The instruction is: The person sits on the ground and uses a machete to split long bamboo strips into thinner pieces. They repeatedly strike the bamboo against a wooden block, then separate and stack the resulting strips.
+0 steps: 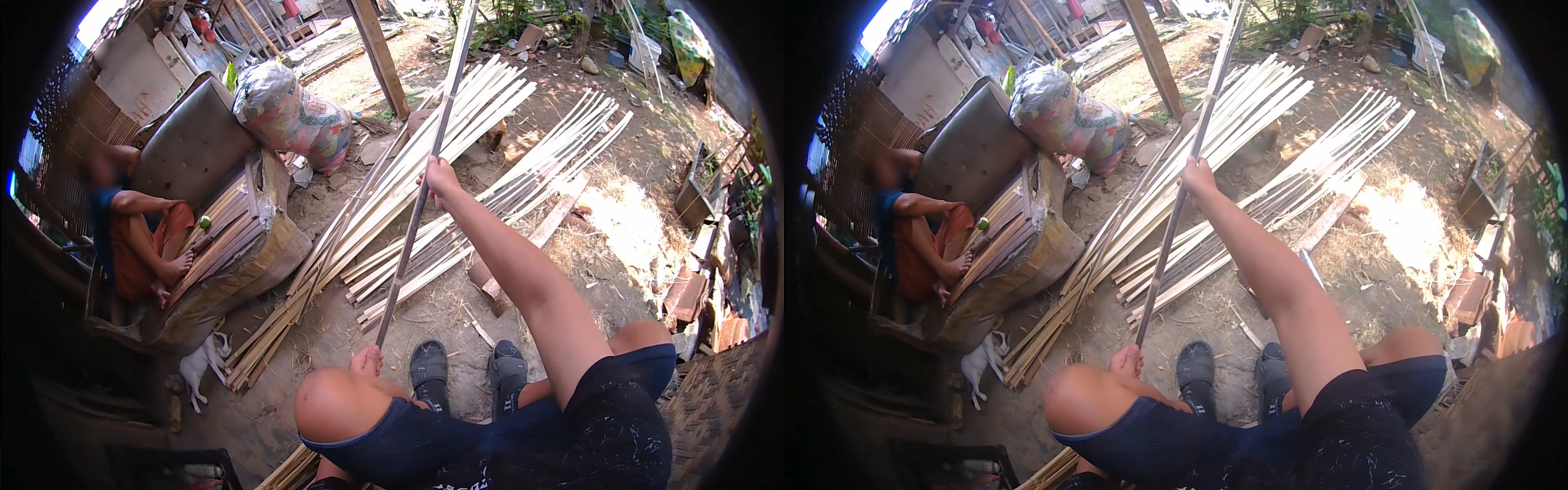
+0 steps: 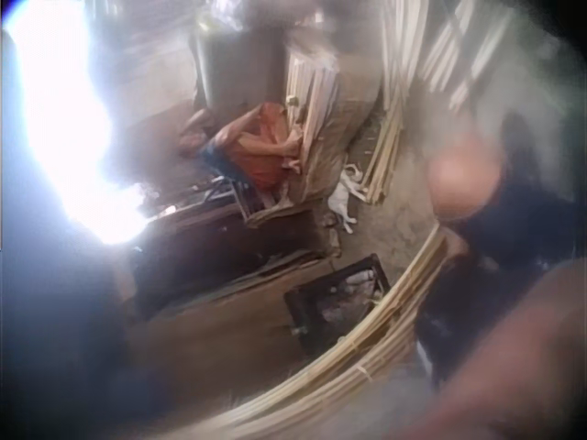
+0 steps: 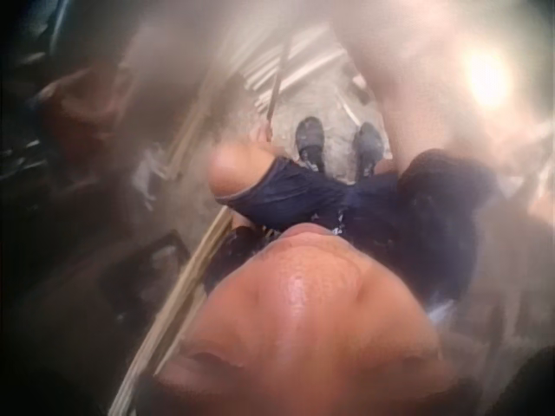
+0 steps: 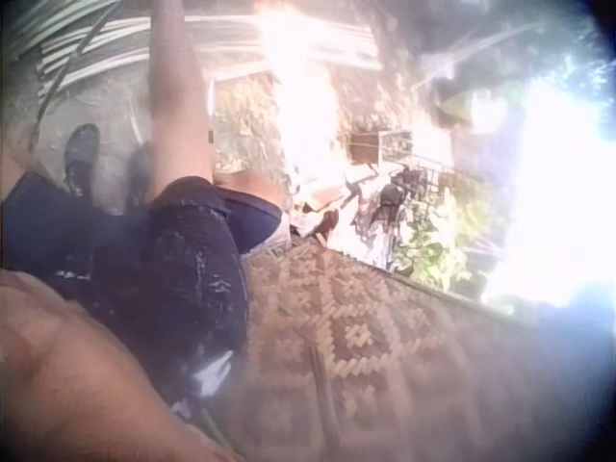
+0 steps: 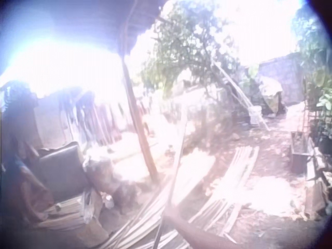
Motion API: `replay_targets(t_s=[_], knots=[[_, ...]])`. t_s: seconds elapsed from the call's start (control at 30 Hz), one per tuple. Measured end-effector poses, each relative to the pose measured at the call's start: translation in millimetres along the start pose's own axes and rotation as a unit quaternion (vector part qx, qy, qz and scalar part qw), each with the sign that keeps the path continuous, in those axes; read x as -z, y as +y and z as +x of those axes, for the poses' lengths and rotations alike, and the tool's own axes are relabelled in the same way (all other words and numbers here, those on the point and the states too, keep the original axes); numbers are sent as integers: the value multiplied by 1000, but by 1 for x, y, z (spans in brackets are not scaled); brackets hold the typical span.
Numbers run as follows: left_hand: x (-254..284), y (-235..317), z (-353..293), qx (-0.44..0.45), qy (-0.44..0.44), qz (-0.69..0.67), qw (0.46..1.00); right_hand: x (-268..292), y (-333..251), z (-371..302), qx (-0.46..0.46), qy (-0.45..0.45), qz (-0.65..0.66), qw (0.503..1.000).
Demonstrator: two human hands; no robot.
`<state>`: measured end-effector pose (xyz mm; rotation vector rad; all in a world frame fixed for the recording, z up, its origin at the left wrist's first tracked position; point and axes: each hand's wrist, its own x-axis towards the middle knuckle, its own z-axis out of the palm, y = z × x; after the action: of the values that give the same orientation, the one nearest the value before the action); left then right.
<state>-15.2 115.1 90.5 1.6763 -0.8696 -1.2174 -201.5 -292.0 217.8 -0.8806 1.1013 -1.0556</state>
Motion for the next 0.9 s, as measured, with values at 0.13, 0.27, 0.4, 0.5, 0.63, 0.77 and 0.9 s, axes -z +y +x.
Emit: replay_targets(t_s=[0.13, 0.27, 0.4, 0.5, 0.63, 0.77, 0.9], knots=[[0, -29, -2, 27, 46, 43, 998, -5, 137, -28, -115, 58, 47, 991], [-15, -47, 17, 32, -4, 66, 997, 20, 237, -45, -71, 181, 20, 981], [17, -55, 2, 120, -13, 33, 992, -3, 247, -88, -188, 109, 144, 965], [16, -65, -4, 153, -41, -13, 987, 4, 245, -95, -252, 41, 250, 934], [13, -75, -7, 156, -15, -9, 988, 7, 244, -90, -265, -18, 274, 924], [17, -89, -10, 138, -4, 41, 990, -6, 236, -81, -222, -49, 308, 924], [6, -73, -16, 245, -30, 55, 968, -20, 236, -84, -205, 7, 254, 945]])
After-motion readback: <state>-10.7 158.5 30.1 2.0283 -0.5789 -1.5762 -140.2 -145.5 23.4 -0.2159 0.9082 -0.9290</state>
